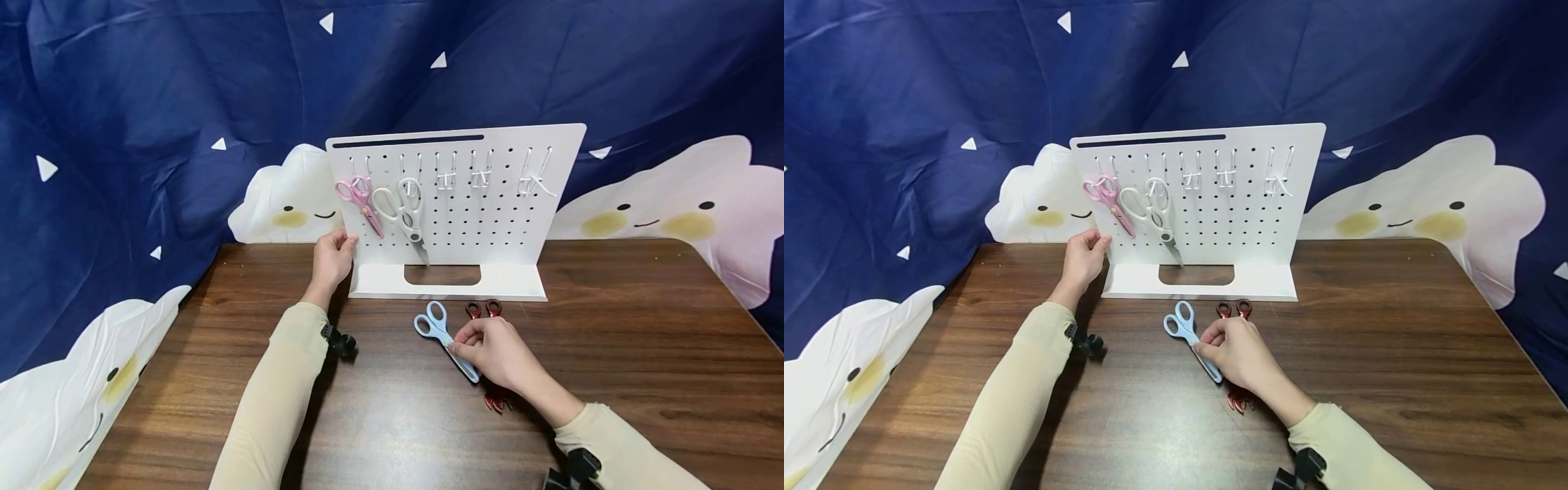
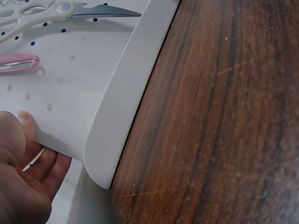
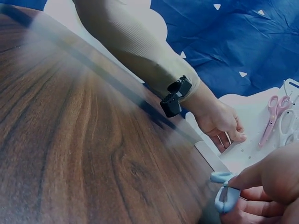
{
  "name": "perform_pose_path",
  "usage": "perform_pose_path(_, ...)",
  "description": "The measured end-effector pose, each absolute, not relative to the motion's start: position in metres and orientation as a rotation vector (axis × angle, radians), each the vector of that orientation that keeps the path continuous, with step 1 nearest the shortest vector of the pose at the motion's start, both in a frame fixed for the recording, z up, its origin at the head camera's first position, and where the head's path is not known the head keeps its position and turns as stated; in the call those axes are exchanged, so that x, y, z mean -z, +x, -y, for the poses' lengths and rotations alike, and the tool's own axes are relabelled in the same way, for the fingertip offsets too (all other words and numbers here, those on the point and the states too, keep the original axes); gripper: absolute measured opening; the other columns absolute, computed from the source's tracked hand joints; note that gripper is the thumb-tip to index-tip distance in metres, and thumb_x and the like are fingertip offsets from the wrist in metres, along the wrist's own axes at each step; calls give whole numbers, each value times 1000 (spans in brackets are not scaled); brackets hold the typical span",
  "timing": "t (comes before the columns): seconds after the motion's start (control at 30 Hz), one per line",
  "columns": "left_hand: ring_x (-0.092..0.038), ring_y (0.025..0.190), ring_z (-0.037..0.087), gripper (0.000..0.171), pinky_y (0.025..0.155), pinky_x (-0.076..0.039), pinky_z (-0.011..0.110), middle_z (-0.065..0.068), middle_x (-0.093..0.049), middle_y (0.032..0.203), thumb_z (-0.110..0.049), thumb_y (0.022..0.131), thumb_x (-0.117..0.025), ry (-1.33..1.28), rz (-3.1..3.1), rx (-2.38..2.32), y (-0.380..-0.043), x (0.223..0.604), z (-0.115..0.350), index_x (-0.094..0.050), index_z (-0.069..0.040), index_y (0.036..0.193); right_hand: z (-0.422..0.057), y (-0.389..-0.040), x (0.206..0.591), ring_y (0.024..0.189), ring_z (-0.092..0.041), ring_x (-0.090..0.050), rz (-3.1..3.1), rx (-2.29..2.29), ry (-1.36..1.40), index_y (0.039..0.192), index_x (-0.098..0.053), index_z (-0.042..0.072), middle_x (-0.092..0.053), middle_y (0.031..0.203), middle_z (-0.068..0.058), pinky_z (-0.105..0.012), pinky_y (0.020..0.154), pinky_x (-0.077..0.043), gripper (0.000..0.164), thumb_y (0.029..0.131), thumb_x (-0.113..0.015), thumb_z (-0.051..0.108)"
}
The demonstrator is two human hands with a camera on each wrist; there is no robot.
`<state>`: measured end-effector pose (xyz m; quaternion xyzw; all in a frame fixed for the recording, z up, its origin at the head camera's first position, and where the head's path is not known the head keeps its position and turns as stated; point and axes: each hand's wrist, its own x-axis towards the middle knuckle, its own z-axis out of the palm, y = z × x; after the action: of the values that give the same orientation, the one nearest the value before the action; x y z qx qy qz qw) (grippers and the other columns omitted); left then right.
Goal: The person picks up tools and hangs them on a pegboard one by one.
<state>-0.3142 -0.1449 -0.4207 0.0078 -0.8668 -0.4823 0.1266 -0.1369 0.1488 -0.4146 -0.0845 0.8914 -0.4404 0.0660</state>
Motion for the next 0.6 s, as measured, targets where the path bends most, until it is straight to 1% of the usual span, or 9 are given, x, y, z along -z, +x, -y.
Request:
perform_pose_path(0.13,-50,83,23,32,77,-39,32,6,-60,79,-19,109,-66,16,2517,1396,-315,422,145,-71,11,96,-151,-137,414,66,-7,-61,-2664,1381,-264,90,-76,4,-72,76,0,-22,62,-49,10,94,-81,11)
perform_pose_path(0.27,-50,82,23,32,76,-39,32,3,-58,76,-19,109,-66,14,2516,1392,-315,422,146,-71,11,96,-152,-140,414,67,-6,-62,-2645,1426,-249,91,-76,3,-73,77,0,-21,62,-50,10,95,-81,11)
perform_pose_path(0.37,-50,82,23,32,77,-39,32,5,-60,78,-19,109,-66,13,2518,1391,-315,422,146,-72,10,96,-154,-142,414,68,-5,-63,-2640,1464,-227,93,-76,2,-73,78,-1,-21,62,-51,10,95,-81,10)
perform_pose_path(0.53,-51,84,24,31,78,-40,32,19,-68,88,-18,109,-66,9,2515,1400,-315,422,146,-72,9,97,-155,-144,410,66,-4,-60,-2639,1532,-200,96,-77,1,-72,76,0,-22,60,-49,11,96,-81,11)
perform_pose_path(0.6,-51,85,24,30,78,-40,32,21,-68,90,-18,109,-66,9,2512,1405,-315,422,146,-72,8,96,-156,-145,408,65,-4,-59,-2645,1558,-205,97,-77,1,-71,75,0,-23,59,-49,11,96,-81,11)
